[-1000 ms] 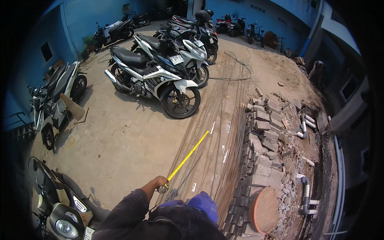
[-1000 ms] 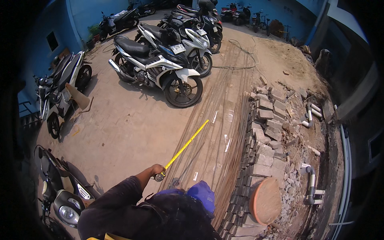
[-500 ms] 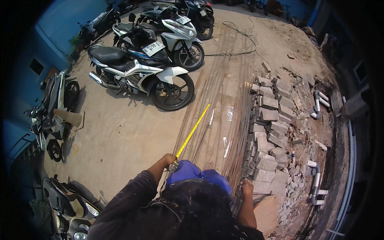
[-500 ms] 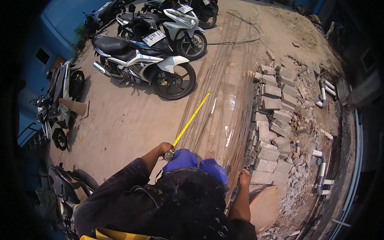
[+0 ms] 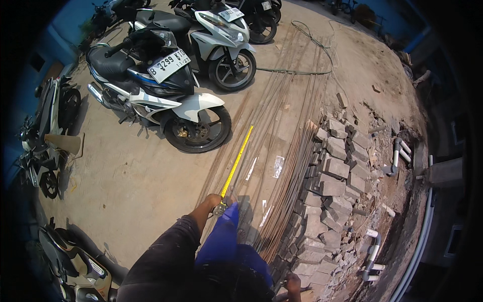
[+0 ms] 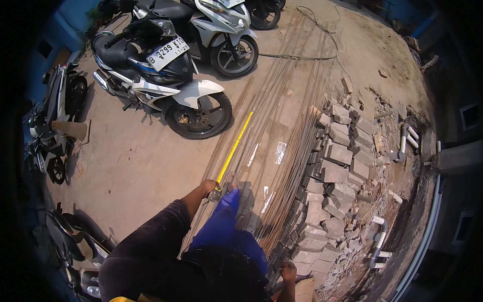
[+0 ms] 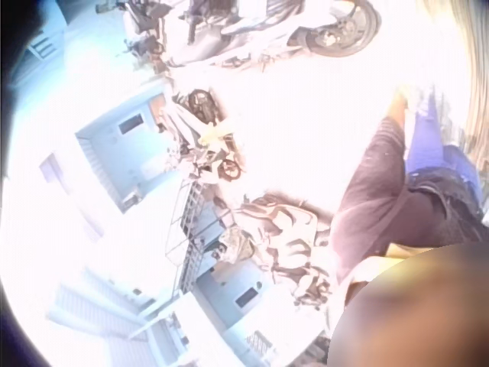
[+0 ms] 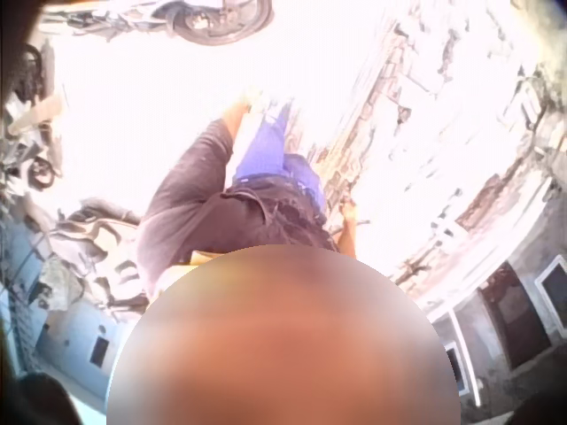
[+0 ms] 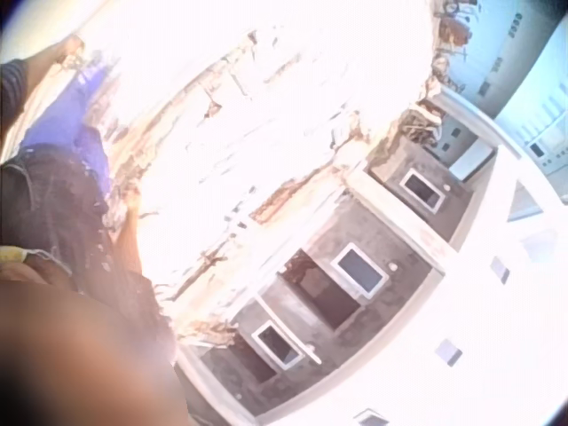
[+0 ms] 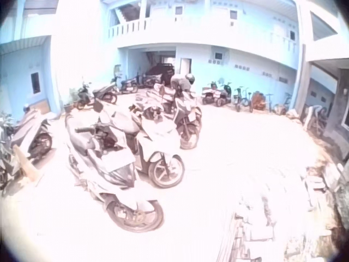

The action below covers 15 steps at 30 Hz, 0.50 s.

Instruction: The person measures and cuts metal rods using a tape measure and an angle grinder. They align the rods, mark measurements, and cut them to size.

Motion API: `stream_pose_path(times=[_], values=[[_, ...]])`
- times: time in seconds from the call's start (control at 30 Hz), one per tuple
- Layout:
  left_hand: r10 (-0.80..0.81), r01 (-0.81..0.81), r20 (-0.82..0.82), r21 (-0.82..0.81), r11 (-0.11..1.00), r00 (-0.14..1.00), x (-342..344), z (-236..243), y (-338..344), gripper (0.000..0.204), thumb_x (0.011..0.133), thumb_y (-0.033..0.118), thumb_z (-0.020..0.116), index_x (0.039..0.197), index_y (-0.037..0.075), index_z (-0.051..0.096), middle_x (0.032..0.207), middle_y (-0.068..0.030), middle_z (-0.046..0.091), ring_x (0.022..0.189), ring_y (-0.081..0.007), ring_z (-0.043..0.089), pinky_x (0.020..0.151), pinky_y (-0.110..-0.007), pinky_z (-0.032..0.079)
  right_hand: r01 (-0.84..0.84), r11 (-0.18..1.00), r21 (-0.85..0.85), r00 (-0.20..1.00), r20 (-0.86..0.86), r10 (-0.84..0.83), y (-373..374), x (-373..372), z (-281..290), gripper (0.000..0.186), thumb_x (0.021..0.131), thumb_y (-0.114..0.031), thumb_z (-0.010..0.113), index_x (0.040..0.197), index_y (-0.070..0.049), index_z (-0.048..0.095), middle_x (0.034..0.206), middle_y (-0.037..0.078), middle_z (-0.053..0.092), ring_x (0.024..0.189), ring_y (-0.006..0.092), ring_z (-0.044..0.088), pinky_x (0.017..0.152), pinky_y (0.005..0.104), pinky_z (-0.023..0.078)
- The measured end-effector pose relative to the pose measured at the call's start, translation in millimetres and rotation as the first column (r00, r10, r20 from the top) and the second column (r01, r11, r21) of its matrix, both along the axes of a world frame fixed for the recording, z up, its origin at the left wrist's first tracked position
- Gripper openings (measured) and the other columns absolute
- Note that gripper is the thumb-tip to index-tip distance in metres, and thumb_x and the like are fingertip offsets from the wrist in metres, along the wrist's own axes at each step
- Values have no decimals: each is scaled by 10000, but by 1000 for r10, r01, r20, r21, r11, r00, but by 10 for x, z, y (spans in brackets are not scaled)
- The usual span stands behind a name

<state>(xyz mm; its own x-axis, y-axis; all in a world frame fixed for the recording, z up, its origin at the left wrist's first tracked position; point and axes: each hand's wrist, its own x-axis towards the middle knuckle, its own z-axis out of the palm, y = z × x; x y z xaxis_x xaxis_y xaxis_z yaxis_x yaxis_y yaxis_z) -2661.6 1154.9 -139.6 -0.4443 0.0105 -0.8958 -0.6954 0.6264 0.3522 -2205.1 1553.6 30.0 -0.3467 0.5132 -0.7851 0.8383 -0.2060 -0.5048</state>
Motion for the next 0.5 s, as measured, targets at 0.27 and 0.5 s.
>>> stream_pose_path(times=[0.27,0.5], values=[[-634,609,-241,-178,773,734,-1877,-1231,585,331,957,214,551,1146,56,772,1238,-182,728,1134,-321,718,1002,-428,560,-533,841,-97,763,374,527,-559,-264,87,462,1044,-438,518,1205,-42,692,997,182,773,816,313,733,767,446,580],[-289,278,-157,-92,956,944,-3013,-1922,1049,422,948,310,570,1174,1,747,1268,-242,698,1215,-356,668,1046,-436,511,-289,954,-76,911,284,299,-672,-1599,-150,345,1066,-386,580,1054,-57,682,755,46,640,635,122,607,494,284,481]])
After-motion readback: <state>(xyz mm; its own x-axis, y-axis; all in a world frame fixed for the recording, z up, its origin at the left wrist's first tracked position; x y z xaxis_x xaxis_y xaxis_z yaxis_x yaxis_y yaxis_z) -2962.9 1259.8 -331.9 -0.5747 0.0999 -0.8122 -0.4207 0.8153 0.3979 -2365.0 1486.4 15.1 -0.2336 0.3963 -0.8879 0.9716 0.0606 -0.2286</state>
